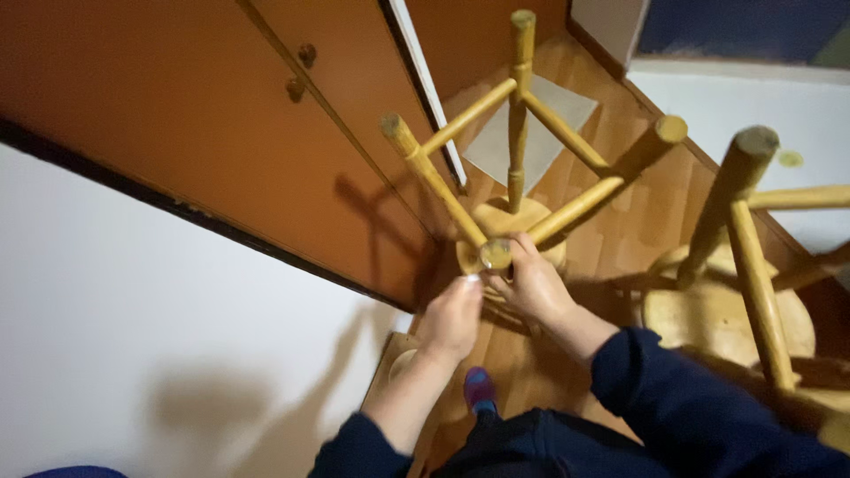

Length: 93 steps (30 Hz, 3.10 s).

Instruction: The person takes a wipe from a package in a kitchen area and wipes the wooden surfaces of several stools stacked in a hallway.

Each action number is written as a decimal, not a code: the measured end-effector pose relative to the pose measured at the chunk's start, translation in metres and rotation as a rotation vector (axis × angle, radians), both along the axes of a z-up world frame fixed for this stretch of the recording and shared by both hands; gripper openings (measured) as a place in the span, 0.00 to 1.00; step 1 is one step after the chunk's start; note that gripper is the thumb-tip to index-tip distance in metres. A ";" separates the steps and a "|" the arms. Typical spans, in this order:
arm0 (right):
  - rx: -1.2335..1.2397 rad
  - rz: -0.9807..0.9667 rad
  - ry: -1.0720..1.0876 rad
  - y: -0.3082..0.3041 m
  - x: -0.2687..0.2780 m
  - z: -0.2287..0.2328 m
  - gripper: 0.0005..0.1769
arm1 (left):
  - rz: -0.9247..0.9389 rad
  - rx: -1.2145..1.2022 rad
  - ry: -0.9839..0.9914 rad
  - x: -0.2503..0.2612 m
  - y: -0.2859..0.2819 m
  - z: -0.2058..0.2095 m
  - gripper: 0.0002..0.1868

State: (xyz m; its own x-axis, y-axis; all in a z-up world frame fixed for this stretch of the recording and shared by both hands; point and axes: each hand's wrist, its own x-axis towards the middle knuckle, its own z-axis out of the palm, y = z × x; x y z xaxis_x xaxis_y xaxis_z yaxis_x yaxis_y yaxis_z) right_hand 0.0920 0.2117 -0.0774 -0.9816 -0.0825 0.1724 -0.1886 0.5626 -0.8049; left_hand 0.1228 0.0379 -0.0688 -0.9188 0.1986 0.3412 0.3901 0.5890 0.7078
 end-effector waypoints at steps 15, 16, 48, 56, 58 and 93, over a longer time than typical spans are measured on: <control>0.043 0.064 0.120 -0.011 0.003 -0.002 0.24 | 0.038 -0.534 0.577 -0.031 0.035 0.062 0.12; 0.042 0.065 0.116 -0.011 0.004 -0.002 0.24 | 0.038 -0.534 0.573 -0.029 0.032 0.060 0.12; -0.162 -0.030 -0.163 -0.037 0.014 -0.012 0.39 | 0.000 -0.483 -0.227 0.036 0.060 0.060 0.18; -0.070 0.034 0.500 0.000 0.042 -0.005 0.35 | 0.031 0.406 -0.145 0.027 0.022 0.071 0.19; -0.256 -0.098 0.317 0.005 0.072 0.005 0.39 | -0.012 0.735 -0.340 0.030 0.017 0.085 0.25; -0.498 -0.365 0.271 -0.076 0.042 -0.006 0.28 | -0.595 0.033 -0.275 -0.088 -0.061 0.008 0.44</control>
State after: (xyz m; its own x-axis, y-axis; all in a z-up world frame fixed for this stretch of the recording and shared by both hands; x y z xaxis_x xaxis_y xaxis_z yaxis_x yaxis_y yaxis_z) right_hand 0.1339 0.1355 -0.0829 -0.8483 0.3990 0.3481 -0.2887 0.2025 -0.9358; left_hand 0.0349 -0.0229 -0.0610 -0.7096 0.6936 0.1241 0.4447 0.3044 0.8424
